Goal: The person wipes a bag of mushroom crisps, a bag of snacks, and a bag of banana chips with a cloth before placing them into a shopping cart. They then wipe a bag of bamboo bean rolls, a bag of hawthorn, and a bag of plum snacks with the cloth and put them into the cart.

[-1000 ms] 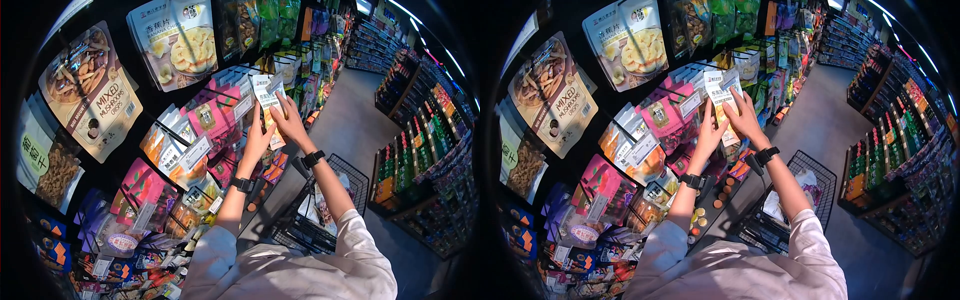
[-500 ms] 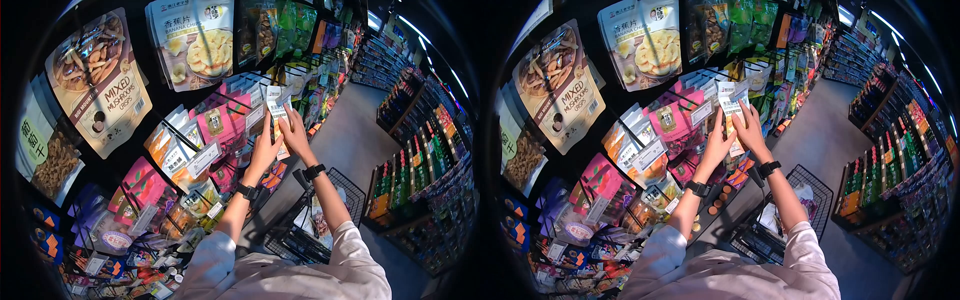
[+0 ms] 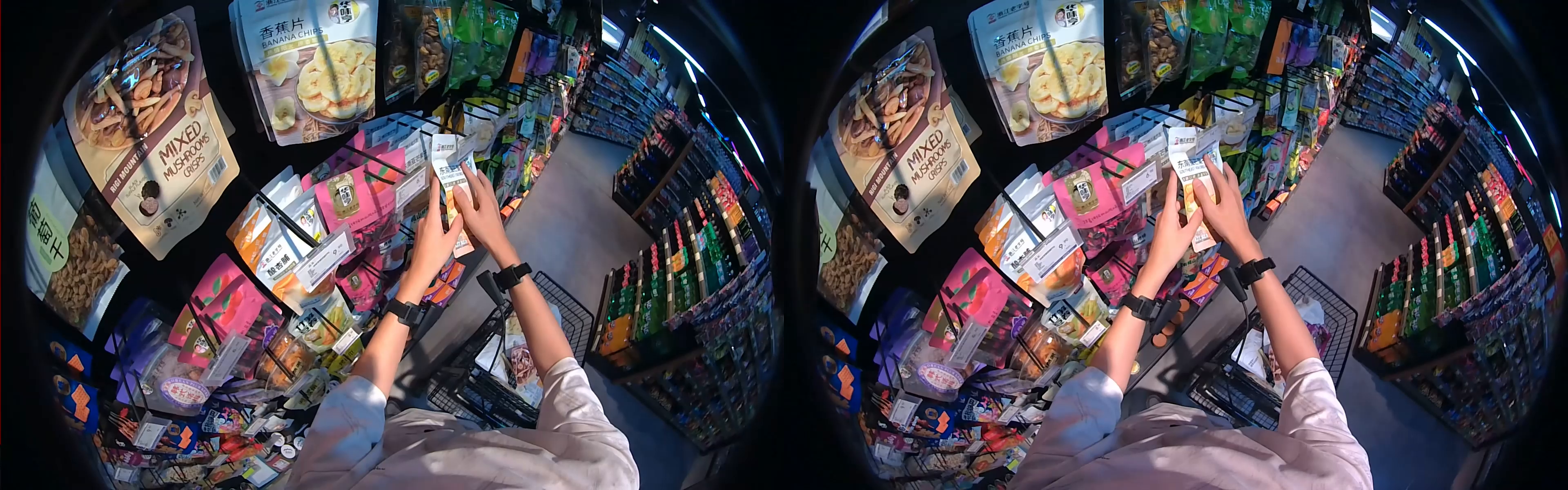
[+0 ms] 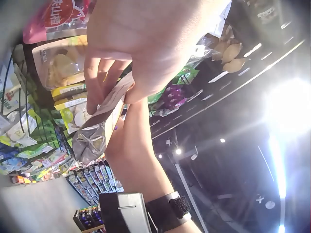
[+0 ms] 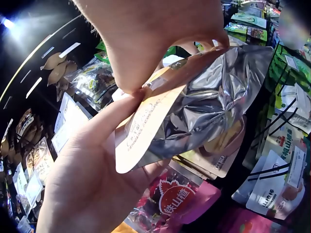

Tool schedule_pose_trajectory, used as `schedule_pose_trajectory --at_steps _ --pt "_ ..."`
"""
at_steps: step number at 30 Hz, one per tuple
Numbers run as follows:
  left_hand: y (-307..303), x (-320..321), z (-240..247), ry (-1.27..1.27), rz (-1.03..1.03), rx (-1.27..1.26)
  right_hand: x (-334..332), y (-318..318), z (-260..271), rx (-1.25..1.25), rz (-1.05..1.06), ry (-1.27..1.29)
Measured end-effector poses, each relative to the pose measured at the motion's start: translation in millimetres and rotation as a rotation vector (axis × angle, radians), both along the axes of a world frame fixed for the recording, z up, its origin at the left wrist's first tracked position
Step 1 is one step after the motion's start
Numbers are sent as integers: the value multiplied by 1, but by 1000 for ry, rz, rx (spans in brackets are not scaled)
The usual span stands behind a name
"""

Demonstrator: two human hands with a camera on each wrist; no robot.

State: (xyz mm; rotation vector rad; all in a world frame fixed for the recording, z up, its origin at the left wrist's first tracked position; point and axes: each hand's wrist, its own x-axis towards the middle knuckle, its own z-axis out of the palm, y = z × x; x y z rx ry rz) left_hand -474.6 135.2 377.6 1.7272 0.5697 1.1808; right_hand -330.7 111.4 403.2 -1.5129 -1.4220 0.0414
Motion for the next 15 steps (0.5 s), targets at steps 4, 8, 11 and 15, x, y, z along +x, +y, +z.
schedule_pose_trajectory --at_steps 4,8,11,15 --pt "-1 3 -9 -35 36 36 1 -1 -3 -31 15 -33" --pt "-5 3 -12 -64 88 129 1 -3 -6 -45 30 -37" --pt "-8 1 -12 -14 67 52 0 -5 -6 -34 40 -53" --pt "-7 3 -9 -9 81 58 0 -4 -5 -38 13 -69"
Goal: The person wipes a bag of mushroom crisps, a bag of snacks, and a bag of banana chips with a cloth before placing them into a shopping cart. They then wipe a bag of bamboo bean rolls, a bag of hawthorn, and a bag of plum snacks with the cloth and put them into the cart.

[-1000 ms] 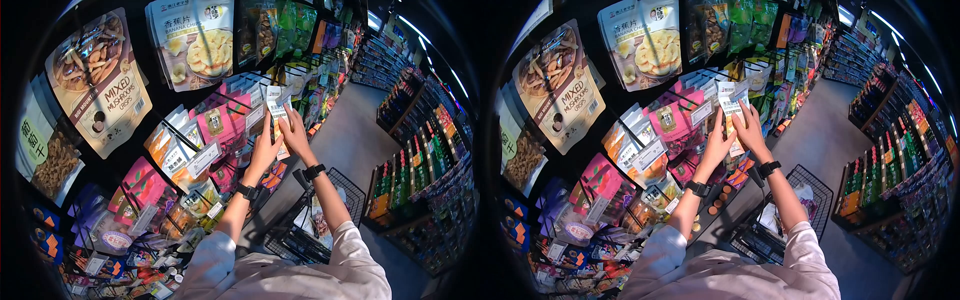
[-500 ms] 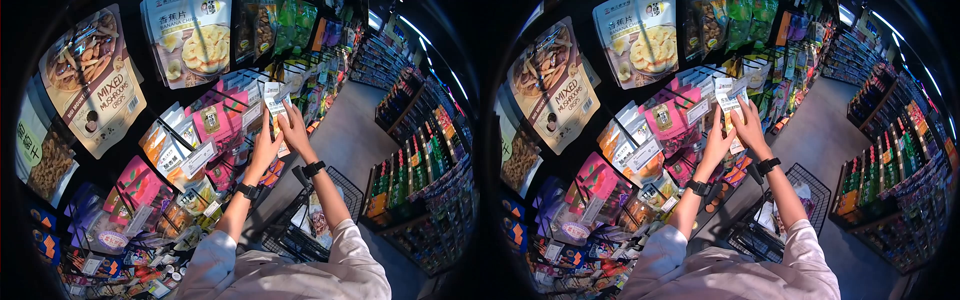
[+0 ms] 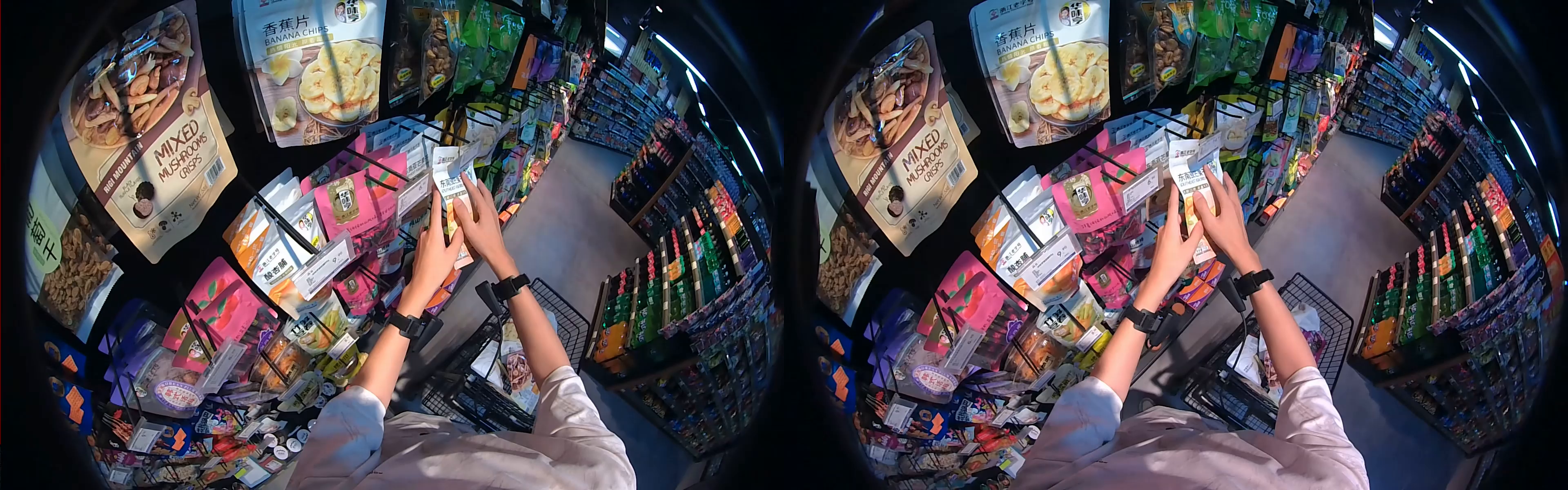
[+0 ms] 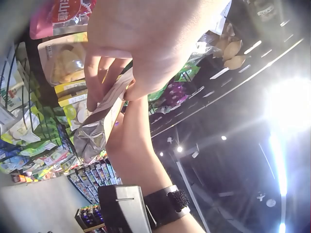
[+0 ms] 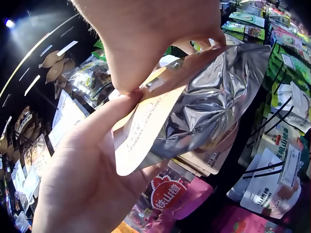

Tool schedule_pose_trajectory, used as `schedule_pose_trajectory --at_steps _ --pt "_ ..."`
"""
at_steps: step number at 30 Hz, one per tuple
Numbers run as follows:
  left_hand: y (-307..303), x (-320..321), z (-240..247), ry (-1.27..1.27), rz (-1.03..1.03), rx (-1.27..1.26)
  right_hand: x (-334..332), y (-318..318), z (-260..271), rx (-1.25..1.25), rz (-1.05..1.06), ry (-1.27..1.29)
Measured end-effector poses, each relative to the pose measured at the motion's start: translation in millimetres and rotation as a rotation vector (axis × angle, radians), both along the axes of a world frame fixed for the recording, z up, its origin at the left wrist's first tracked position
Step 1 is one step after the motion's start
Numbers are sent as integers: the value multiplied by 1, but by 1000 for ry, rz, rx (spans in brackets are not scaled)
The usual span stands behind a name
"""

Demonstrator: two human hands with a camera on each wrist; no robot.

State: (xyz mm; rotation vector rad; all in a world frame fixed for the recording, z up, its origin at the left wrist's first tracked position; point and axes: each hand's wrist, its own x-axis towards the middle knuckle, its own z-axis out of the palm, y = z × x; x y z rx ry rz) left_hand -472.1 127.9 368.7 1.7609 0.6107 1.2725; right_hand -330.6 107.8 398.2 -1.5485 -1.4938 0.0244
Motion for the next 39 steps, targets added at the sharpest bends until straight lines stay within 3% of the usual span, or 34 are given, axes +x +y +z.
schedule_pose_trajectory --at_steps 17,20,21,23,25,30,35,36,37,39 --pt "5 0 2 -7 -13 -11 -5 7 5 34 -46 18" --pt "7 2 -5 -4 -26 -210 2 31 -9 73 -104 -138" --pt "7 5 -13 8 -38 -201 -2 34 -7 42 -130 -193" --pt "0 6 -25 44 158 55 -7 45 -15 73 -86 -250" --pt "-3 -1 -28 146 119 12 -12 45 -22 5 -14 -144" --pt "-9 -12 -30 179 188 95 -41 16 -12 151 65 -44" --pt "-14 -17 -62 231 210 23 -40 19 -24 122 186 -189" --pt "-11 -15 -79 295 333 210 -36 23 -32 122 218 -207" --pt "-8 -16 -96 284 205 13 -32 25 -41 117 250 -224" --pt "-24 -17 -99 93 -64 -207 -24 11 -48 -31 390 64"
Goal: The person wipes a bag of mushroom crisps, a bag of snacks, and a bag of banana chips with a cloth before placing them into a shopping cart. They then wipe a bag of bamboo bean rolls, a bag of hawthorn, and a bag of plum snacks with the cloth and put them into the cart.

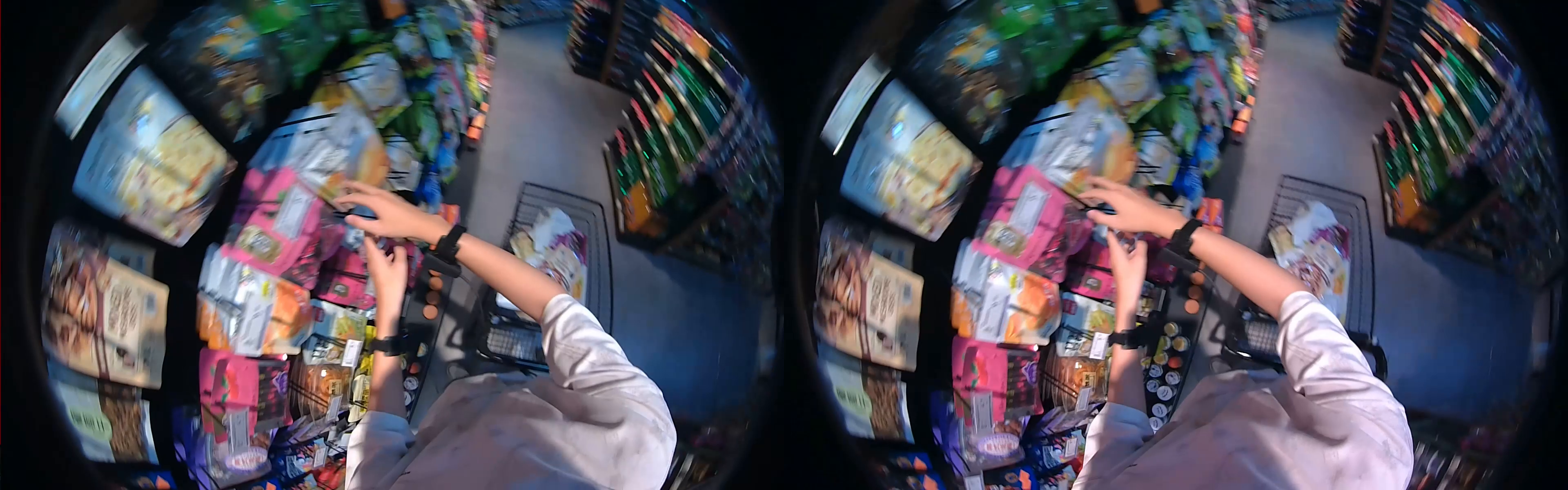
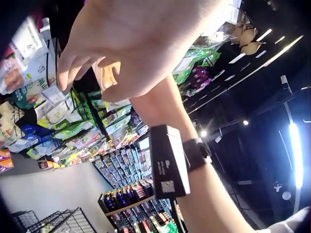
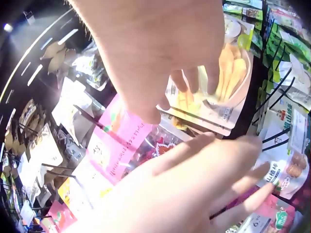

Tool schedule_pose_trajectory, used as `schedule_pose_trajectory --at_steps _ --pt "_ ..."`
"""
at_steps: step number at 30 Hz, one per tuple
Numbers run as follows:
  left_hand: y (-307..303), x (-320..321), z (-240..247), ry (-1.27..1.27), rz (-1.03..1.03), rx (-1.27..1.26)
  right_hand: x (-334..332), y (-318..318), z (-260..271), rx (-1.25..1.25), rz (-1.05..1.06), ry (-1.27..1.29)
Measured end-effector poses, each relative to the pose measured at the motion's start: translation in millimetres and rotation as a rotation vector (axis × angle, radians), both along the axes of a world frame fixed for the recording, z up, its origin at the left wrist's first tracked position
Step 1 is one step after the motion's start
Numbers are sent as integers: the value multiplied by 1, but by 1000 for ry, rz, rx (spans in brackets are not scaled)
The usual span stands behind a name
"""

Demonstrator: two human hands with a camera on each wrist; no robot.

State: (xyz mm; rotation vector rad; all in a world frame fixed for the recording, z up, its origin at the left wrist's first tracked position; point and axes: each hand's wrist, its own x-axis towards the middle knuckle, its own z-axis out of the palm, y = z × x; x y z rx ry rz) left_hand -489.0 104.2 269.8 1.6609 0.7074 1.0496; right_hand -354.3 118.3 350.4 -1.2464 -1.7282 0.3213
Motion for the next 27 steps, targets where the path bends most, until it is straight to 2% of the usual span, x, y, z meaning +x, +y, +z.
schedule_pose_trajectory --at_steps 2,4,5,6,8,9,10,11,12,13,14,15,16,18,19,20,22,24,26,27 --pt "-19 0 -1 152 -110 -124 14 -25 -26 70 -29 -6" --pt "-36 3 -13 244 -268 -103 38 -78 -37 -140 57 107" --pt "-47 3 -18 301 -321 -180 53 -101 -54 -215 45 88" --pt "-60 7 -29 295 -331 -111 70 -131 -69 -208 13 71" --pt "-91 10 -40 277 -413 -189 109 -203 -92 -385 -143 214" --pt "-109 13 -43 353 -430 -187 130 -236 -105 -473 -261 327" --pt "-114 7 -81 502 -457 20 154 -270 -123 -559 -376 435" --pt "-135 6 -73 610 -512 32 179 -305 -154 -517 -546 417" --pt "-155 5 -62 723 -564 44 205 -339 -177 -587 -703 353" --pt "-167 -3 -87 745 -619 49 222 -368 -186 -677 -811 281" --pt "-178 -11 -115 769 -674 55 232 -392 -194 -755 -836 328" --pt "-191 -15 -123 799 -701 97 239 -412 -203 -832 -861 375" --pt "-200 -12 -117 808 -703 90 245 -428 -220 -840 -857 384" --pt "-213 -10 -99 916 -658 124 250 -456 -268 -1111 -644 661" --pt "-215 -12 -105 914 -632 222 252 -466 -282 -1257 -485 704" --pt "-215 -13 -107 922 -635 214 245 -469 -280 -1265 -480 711" --pt "-211 -14 -111 800 -634 147 225 -470 -267 -1459 -543 1003" --pt "-213 -14 -112 795 -601 172 226 -480 -303 -1511 -504 997" --pt "-213 -12 -111 802 -583 160 231 -492 -360 -1644 -450 924" --pt "-215 -13 -113 809 -549 154 234 -500 -397 -1624 -467 851"
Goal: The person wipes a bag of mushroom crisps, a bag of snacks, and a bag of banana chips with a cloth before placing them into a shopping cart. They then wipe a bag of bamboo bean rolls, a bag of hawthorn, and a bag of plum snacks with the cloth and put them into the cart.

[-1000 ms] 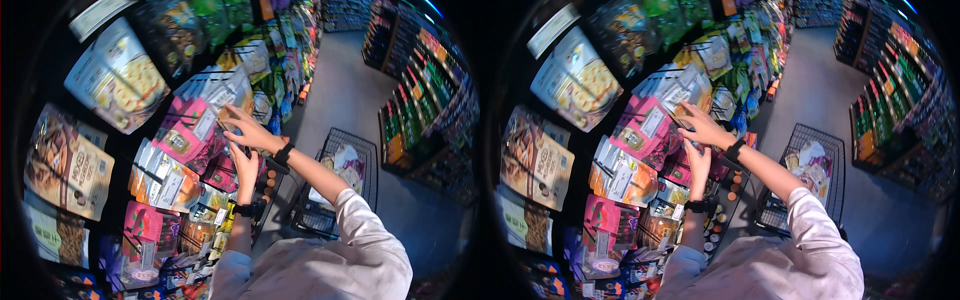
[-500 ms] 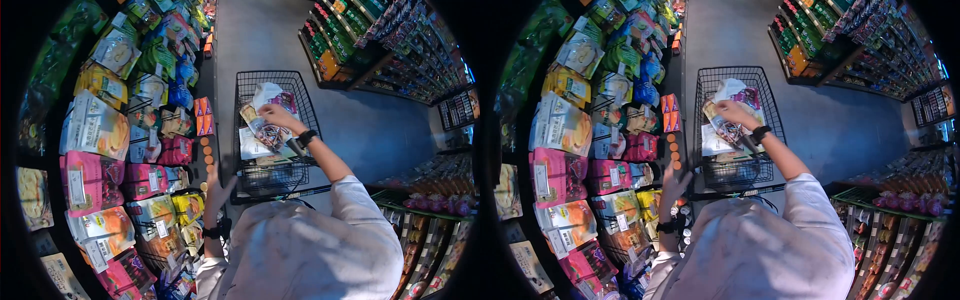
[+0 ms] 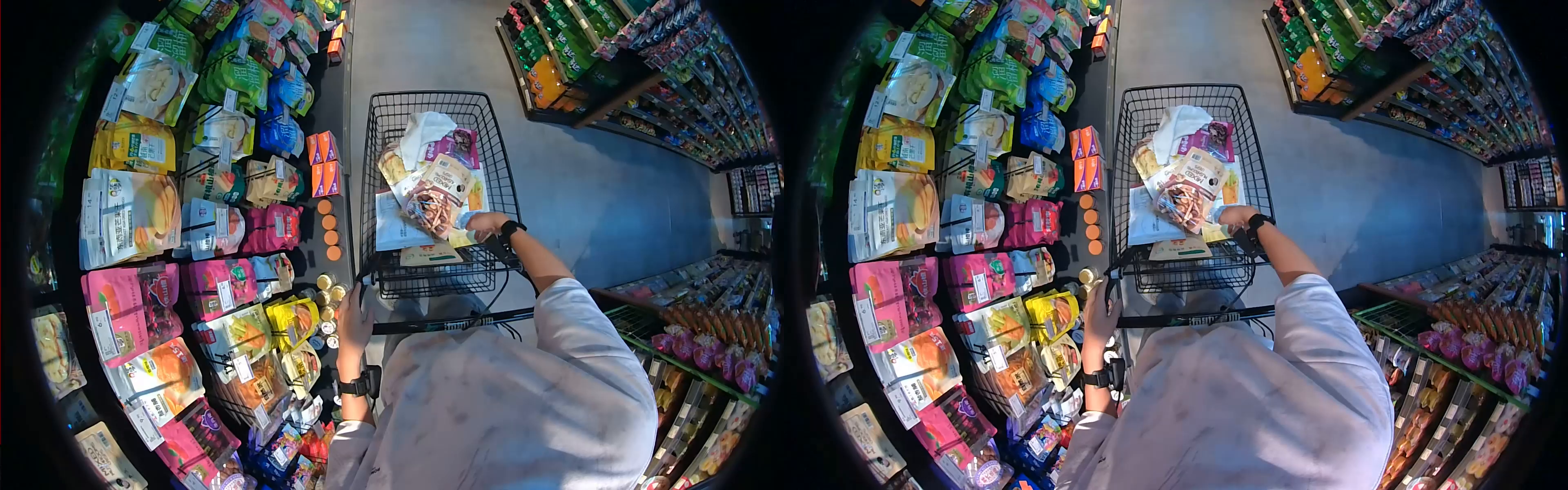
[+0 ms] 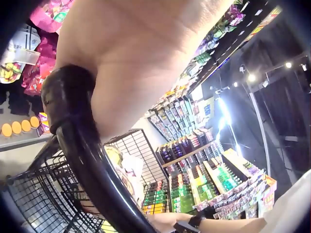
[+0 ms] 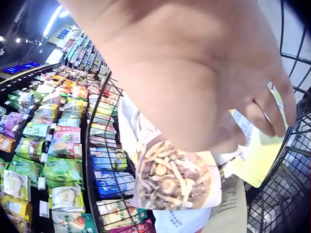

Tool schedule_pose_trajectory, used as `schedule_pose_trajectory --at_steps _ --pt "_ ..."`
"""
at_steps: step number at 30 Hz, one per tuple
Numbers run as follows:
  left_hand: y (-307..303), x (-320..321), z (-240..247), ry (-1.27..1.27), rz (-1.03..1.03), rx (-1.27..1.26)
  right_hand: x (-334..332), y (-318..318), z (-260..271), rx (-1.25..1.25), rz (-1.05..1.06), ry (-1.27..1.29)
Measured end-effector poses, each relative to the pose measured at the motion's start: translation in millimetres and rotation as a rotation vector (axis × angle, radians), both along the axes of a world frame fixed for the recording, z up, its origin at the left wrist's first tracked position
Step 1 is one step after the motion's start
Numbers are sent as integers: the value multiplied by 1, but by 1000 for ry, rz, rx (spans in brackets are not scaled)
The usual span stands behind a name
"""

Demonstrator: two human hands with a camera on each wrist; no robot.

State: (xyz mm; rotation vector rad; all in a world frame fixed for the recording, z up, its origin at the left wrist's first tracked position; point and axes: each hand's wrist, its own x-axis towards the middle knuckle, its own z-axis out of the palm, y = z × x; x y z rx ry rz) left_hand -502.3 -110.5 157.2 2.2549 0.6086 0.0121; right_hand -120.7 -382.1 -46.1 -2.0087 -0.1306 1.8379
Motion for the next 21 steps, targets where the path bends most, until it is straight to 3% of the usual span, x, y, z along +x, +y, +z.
schedule_pose_trajectory --at_steps 3,4,5,7,9,11,13,16,19,21 --pt "-3 0 4 -2 -9 103 9 2 -17 23 127 -149" --pt "-5 2 6 22 11 96 12 3 -38 26 30 -169" --pt "-7 1 7 24 11 100 12 7 -24 30 31 -167" --pt "-10 0 9 35 43 95 9 19 24 21 -172 -202" --pt "-12 3 13 55 59 94 13 13 -13 12 -199 -185" --pt "-15 2 15 101 54 146 13 12 -29 174 10 -188" --pt "-17 2 15 98 85 121 11 16 -24 160 57 -138" --pt "-17 0 14 115 67 79 9 33 34 79 243 -196" --pt "-19 1 21 115 70 75 6 43 36 23 411 -206" --pt "-20 -1 19 99 78 60 3 35 29 68 637 -327"
